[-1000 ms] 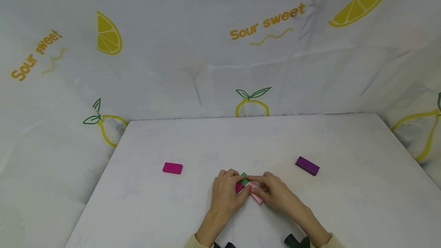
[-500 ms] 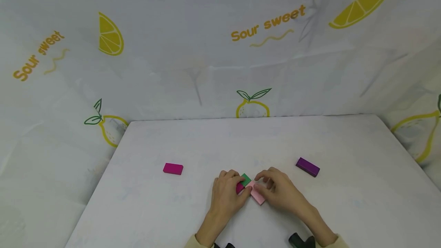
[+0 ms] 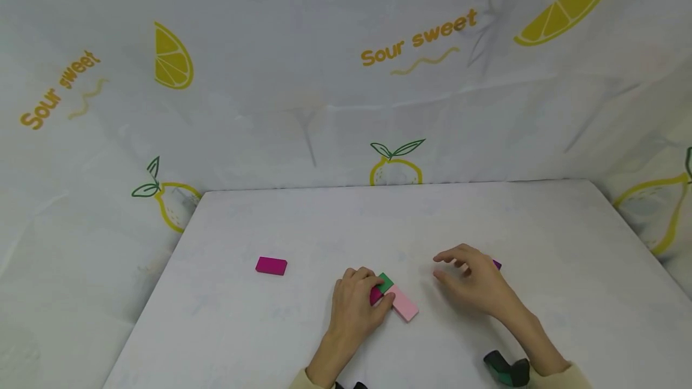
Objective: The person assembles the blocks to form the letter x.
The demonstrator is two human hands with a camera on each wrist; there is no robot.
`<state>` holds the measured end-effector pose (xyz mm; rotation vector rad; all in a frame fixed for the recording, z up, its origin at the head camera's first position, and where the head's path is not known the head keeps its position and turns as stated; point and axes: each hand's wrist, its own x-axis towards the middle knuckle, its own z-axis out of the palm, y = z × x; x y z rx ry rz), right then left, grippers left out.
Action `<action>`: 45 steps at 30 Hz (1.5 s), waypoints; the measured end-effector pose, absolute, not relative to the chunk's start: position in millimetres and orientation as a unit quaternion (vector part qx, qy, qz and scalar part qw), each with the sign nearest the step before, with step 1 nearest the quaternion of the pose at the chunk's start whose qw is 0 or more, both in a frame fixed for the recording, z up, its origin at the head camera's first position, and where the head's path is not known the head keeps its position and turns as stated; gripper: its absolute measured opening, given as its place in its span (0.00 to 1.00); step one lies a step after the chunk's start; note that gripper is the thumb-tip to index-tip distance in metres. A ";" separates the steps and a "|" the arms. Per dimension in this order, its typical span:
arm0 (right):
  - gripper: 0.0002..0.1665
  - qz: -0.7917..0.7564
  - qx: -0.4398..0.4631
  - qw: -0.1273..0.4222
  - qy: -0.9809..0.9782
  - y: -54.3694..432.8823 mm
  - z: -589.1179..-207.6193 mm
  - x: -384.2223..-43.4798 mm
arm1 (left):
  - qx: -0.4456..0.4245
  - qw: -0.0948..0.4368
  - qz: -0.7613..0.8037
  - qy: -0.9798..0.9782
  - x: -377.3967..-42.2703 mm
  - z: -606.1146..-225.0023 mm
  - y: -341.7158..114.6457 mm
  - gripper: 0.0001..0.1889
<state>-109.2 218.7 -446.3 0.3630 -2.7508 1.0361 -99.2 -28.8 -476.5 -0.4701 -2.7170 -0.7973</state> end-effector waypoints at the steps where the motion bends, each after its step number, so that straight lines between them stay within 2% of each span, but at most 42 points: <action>1: 0.12 0.346 0.123 0.096 -0.925 222.2 -445.3 -110.0 | -0.162 0.136 -0.275 -0.938 -99.2 -476.7 -28.9 0.12; 7: 0.13 0.342 0.137 0.134 -0.920 241.7 -444.2 -113.8 | -0.163 0.139 -0.273 -0.938 -99.5 -479.0 -28.6 0.12; 14: 0.16 0.319 0.134 0.143 -0.927 259.7 -448.7 -119.5 | -0.163 0.143 -0.275 -0.937 -100.0 -480.8 -28.1 0.11; 24: 0.19 0.310 0.096 0.107 -0.940 273.2 -449.4 -121.7 | -0.164 0.147 -0.273 -0.937 -99.7 -479.7 -29.1 0.12; 35: 0.22 0.298 0.082 0.101 -0.946 280.8 -457.9 -120.8 | -0.165 0.148 -0.263 -0.939 -100.3 -480.6 -29.3 0.12; 45: 0.26 0.285 0.061 0.053 -0.955 284.6 -462.2 -123.0 | -0.167 0.154 -0.267 -0.937 -100.2 -481.2 -29.5 0.11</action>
